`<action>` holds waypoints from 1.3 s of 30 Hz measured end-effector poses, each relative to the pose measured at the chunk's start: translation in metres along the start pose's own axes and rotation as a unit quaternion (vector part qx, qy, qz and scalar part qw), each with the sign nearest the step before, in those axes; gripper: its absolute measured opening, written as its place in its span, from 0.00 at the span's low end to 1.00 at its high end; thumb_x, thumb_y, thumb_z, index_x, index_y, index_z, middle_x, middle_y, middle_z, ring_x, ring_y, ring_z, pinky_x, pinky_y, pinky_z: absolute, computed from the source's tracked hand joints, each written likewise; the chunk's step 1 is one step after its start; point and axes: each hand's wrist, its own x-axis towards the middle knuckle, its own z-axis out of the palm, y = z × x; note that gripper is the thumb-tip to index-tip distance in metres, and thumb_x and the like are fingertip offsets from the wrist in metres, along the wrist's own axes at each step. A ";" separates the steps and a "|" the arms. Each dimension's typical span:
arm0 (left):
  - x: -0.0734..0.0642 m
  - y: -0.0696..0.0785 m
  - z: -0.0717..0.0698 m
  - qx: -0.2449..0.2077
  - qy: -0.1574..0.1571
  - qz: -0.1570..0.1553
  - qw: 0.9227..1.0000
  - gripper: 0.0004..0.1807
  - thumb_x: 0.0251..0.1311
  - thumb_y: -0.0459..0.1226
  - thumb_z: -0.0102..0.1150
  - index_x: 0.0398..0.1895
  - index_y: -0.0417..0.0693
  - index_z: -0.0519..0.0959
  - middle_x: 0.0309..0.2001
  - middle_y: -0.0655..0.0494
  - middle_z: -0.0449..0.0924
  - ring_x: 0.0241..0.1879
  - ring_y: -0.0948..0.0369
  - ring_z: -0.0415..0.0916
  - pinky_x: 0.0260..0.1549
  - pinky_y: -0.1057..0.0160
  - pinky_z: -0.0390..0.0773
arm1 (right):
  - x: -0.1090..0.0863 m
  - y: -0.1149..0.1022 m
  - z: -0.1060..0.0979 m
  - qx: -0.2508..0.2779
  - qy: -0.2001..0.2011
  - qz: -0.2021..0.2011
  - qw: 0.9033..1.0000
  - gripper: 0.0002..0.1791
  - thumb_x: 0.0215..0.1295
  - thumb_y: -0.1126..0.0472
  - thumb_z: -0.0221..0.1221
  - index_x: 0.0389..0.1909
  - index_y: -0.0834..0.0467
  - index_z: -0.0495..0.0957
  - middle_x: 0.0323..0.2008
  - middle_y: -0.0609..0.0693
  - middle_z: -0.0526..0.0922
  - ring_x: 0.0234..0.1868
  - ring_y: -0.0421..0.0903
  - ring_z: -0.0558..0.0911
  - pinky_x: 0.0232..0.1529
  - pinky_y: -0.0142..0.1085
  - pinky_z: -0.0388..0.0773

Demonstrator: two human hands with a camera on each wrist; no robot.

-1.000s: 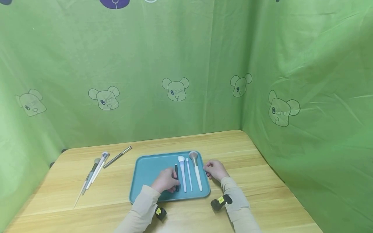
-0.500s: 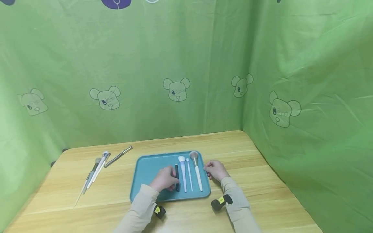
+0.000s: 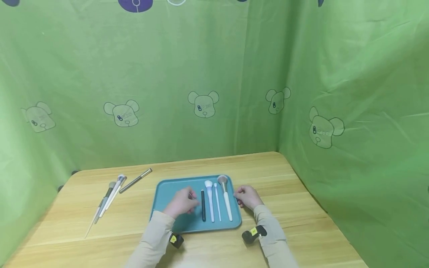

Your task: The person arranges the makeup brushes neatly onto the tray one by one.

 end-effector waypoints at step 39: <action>0.010 -0.080 -0.122 0.128 0.187 0.007 0.974 0.17 0.57 0.35 0.58 0.49 0.37 0.79 0.38 0.42 0.82 0.38 0.50 0.80 0.43 0.48 0.80 | 0.000 0.000 0.002 0.005 0.011 -0.004 1.000 0.08 0.64 0.66 0.59 0.36 0.70 0.76 0.21 0.51 0.77 0.21 0.41 0.75 0.23 0.32 0.78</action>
